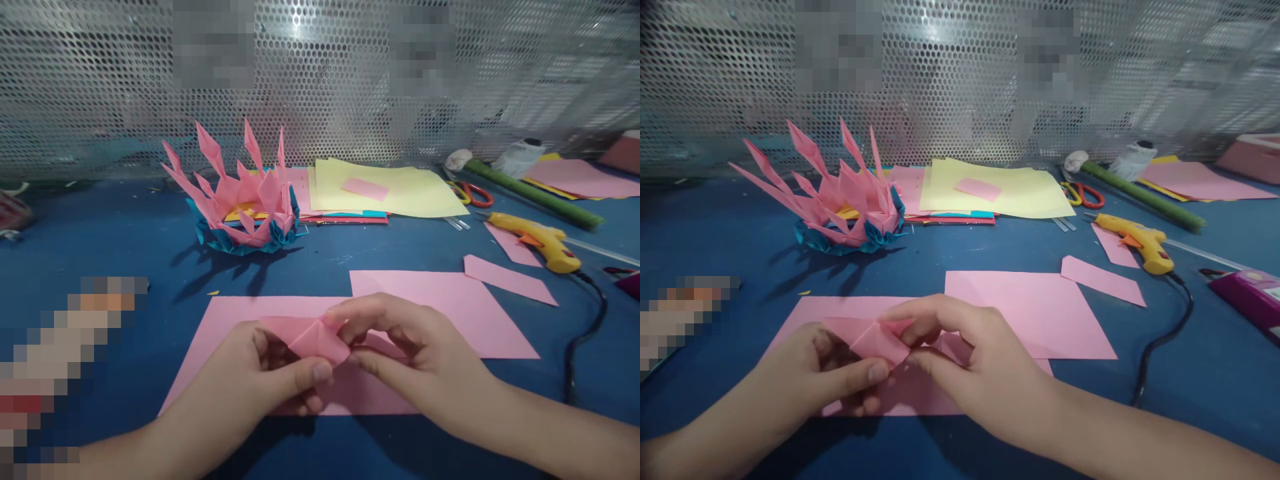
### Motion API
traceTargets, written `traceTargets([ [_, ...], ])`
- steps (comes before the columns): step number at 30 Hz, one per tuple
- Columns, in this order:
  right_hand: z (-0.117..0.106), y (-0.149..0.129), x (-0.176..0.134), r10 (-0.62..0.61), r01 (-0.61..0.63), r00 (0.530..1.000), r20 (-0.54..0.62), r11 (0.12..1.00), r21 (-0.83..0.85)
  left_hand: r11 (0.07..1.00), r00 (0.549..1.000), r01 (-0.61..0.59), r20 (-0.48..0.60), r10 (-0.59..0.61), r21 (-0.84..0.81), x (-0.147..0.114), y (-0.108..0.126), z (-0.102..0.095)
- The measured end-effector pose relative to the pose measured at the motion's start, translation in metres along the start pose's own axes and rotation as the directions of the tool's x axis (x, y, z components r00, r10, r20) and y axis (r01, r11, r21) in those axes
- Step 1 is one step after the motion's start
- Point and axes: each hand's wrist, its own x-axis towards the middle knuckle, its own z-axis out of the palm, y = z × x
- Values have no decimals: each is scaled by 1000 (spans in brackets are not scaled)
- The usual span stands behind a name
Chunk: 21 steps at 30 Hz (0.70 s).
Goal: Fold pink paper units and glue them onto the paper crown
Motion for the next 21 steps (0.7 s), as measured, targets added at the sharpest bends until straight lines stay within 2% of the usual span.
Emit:
traceTargets([
  [3, 2, -2, 0, 5, -7, 1000, 19, 997, 75, 999, 999, -33, 8, 33, -18, -1, 0, 0],
  [10, 6, -4, 1, 161, -164, 986, 36, 970, 177, 998, 998, -59, -2, 59, -4, -1, -5, -1],
  [15, 7, -4, -2, 204, -230, 973, 110, 900, 370, 993, 993, -117, -22, 118, 9, -2, -6, -1],
  [17, 6, -4, -2, 204, -224, 975, 93, 917, 329, 992, 992, -125, -22, 125, 18, -3, -6, 0],
  [21, 4, -4, -1, 120, -122, 992, 33, 988, 91, 991, 993, -121, 2, 121, 60, -3, -5, 1],
])
